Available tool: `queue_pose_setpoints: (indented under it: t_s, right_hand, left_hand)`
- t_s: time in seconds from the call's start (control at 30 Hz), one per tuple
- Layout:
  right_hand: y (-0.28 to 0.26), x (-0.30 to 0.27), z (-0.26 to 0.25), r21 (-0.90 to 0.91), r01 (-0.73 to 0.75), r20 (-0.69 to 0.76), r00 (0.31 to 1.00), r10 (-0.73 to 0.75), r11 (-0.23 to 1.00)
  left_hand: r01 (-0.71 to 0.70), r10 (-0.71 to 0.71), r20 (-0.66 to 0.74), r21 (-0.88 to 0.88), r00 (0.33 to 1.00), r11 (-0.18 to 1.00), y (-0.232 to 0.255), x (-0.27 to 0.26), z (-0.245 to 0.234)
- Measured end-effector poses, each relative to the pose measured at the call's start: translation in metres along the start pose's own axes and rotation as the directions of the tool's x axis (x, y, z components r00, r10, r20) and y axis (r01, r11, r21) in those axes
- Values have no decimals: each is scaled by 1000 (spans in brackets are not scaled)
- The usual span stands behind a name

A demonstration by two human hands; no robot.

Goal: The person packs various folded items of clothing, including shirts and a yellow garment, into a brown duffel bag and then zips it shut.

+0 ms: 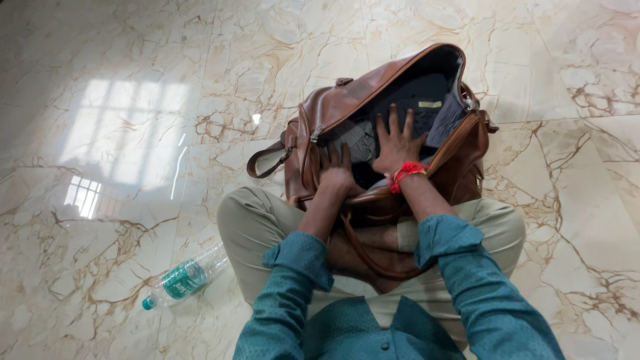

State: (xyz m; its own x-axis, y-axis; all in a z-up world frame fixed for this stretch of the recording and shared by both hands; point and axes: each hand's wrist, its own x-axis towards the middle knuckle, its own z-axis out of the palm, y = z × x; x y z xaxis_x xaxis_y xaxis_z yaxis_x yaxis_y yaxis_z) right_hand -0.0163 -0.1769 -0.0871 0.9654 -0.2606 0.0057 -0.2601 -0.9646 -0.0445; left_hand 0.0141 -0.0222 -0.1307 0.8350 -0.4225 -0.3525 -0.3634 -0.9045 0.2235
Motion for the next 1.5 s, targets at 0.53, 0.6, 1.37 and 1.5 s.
queue_pose_setpoints:
  t_s: [0.53, 0.6, 1.37, 1.5]
  right_hand:
    - [27, -25, 72, 1, 200, -434, 883, -179, 980]
    - [29, -26, 72, 1, 162, -396, 906, -148, 987]
    - [31, 41, -12, -51, -14, -119, 993, 8, 999]
    - [63, 56, -9, -23, -9, -175, 984, 5, 1000]
  left_hand:
    - [-188, 201, -430, 75, 880, 979, 9, 15, 4]
    - [-138, 192, -449, 151, 873, 979, 12, 32, 5]
    - [87, -29, -577, 73, 816, 994, -9, 76, 43]
    - [-12, 15, -689, 10, 724, 1000, -28, 77, 42]
